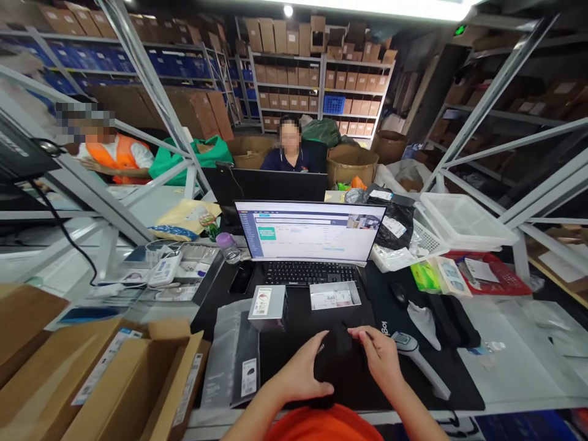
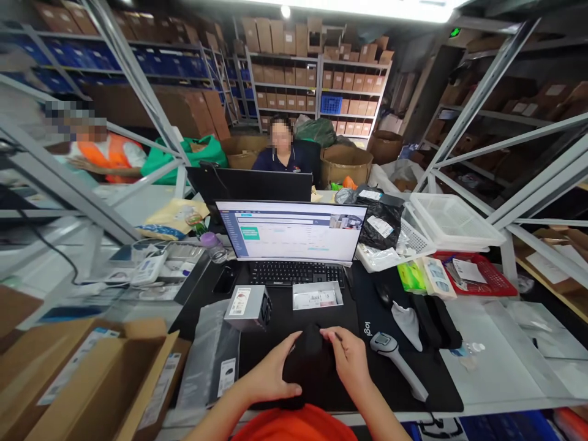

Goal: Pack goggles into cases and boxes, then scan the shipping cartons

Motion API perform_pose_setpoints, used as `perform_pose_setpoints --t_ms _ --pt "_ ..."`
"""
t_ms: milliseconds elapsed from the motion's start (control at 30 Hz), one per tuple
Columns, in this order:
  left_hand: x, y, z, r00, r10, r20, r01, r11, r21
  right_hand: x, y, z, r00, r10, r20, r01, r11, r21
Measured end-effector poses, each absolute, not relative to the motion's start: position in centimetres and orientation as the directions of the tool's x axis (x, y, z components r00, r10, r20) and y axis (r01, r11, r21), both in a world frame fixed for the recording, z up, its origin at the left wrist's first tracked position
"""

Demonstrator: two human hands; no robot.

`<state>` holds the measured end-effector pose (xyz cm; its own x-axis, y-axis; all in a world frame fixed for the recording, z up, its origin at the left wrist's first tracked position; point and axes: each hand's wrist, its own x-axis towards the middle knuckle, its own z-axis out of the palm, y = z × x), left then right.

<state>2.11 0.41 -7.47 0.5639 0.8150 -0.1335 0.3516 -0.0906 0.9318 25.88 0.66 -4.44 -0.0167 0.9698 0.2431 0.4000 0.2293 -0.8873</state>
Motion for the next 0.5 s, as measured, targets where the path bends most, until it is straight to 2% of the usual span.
perform_pose_setpoints --t_ms 67,133,300,400,500 --pt "2.6 0.0 -5.8 0.570 0.811 -0.128 0.427 -0.159 0.890 26.6 2.0 -4.2 0.063 0.960 0.275 0.443 0.220 -0.869" --pt "3.1 -0.2 -4.7 0.608 0.786 -0.109 0.450 -0.228 0.864 26.9 3.6 -4.1 0.086 0.970 0.227 0.400 0.175 -0.900" --pt "3.9 0.1 -4.6 0.661 0.743 -0.105 0.457 -0.287 0.842 27.1 6.4 -4.3 -0.155 0.987 -0.052 0.183 -0.023 -0.983" --pt "4.6 0.6 -5.4 0.617 0.780 -0.103 0.529 -0.314 0.788 28.8 6.3 -4.5 -0.148 0.985 -0.084 0.153 -0.061 -0.986" --pt "6.2 1.5 -6.1 0.553 0.830 -0.072 0.645 -0.372 0.668 31.2 4.7 -5.0 -0.189 0.972 -0.141 0.159 -0.112 -0.981"
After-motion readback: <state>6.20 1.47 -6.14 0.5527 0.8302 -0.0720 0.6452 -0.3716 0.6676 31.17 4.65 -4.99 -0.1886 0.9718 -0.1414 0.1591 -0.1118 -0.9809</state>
